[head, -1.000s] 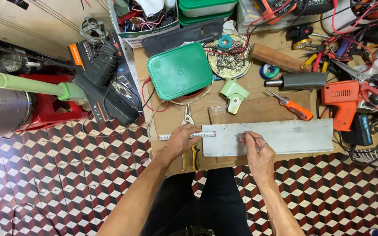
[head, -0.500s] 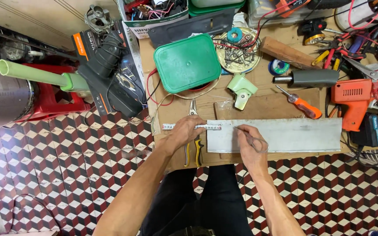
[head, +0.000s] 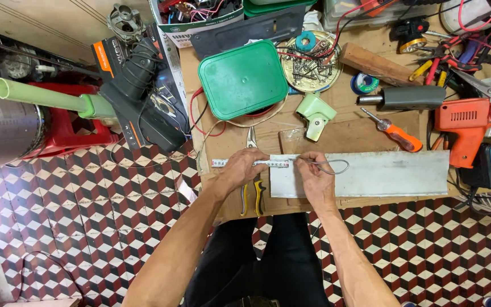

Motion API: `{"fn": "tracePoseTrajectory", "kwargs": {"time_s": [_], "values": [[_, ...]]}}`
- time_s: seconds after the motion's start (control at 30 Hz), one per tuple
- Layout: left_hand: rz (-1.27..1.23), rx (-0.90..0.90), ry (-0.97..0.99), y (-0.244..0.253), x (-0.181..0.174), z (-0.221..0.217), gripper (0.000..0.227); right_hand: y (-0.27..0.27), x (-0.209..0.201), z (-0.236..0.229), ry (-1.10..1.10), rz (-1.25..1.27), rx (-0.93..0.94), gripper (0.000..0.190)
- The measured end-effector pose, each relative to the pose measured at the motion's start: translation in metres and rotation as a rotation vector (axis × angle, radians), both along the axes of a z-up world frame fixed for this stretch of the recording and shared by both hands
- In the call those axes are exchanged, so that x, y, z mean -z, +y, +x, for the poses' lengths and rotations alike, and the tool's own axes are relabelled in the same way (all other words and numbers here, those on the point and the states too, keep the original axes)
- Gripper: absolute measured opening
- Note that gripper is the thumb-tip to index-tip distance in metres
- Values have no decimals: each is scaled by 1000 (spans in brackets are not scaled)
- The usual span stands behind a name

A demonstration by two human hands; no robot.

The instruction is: Measuring and marking dimensions on a piece of sheet metal for repair or fabrication.

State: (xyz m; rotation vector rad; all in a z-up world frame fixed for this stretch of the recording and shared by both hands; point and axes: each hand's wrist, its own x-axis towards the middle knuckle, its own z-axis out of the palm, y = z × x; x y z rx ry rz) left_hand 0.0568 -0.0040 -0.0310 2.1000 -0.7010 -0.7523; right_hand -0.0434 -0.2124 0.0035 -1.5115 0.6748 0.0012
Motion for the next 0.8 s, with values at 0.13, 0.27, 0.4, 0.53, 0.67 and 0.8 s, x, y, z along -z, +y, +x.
{"fn": "tracePoseTrajectory", "kwargs": {"time_s": [0.13,0.27,0.4,0.53,0.67,0.8], "values": [[-13,3,-1,1,3,2,28,-1,5,-2,-20,-22,-28,10],[-30,0,0,1,2,2,28,0,-2,1,-15,-41,-33,10],[-8,4,20,1,-3,4,28,2,-10,3,9,-25,-33,10],[-7,2,22,1,-3,4,28,-1,4,0,-36,-13,-11,11],[-4,1,16,1,-5,4,28,3,-5,4,-27,-23,-5,11],[8,4,10,0,0,3,27,5,-5,4,21,-52,14,11]]}}
